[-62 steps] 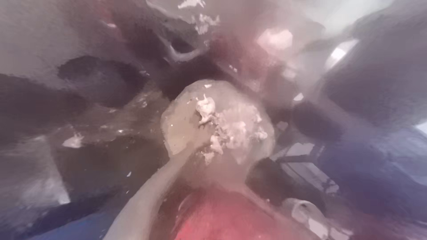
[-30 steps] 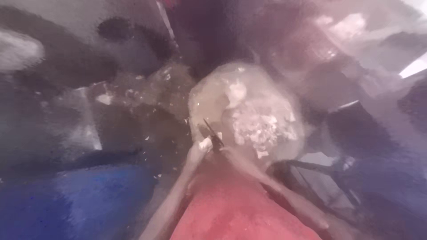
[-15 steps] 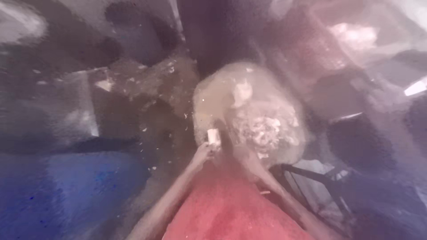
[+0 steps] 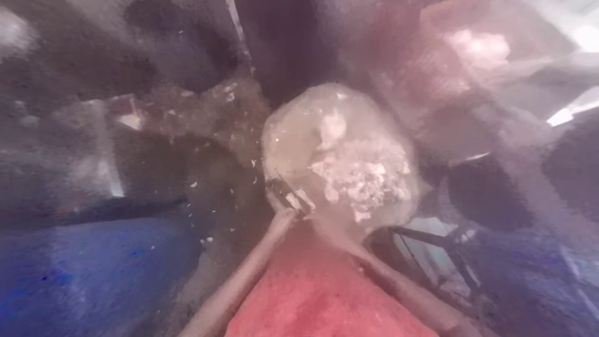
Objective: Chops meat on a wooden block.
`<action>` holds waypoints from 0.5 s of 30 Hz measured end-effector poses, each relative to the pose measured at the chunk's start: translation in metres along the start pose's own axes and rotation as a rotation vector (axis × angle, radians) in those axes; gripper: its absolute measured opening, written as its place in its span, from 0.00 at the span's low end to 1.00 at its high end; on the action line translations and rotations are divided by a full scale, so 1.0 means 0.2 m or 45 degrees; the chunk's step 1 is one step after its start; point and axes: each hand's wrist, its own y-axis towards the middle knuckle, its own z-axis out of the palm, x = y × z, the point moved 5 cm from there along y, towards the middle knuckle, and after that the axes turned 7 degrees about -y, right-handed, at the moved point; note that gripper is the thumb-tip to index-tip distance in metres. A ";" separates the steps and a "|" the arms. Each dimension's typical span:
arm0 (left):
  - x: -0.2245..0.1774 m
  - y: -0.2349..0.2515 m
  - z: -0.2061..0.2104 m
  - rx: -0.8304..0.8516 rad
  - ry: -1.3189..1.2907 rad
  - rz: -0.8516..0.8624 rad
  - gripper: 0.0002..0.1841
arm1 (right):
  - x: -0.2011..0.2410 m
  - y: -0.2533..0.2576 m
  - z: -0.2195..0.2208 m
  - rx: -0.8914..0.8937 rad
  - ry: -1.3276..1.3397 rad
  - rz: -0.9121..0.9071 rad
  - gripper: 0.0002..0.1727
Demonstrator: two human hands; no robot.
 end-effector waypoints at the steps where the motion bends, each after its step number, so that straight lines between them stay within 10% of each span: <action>1: 0.00 -0.04 -0.01 0.008 0.067 0.034 0.18 | -0.02 -0.02 0.02 0.002 0.081 -0.025 0.24; 8: -0.16 0.05 -0.01 -0.036 1.397 0.927 0.27 | -0.05 0.03 -0.10 0.028 0.110 0.221 0.25; 15: -0.25 0.00 0.13 0.150 1.645 0.558 0.26 | -0.12 0.12 -0.13 -0.160 0.317 0.370 0.28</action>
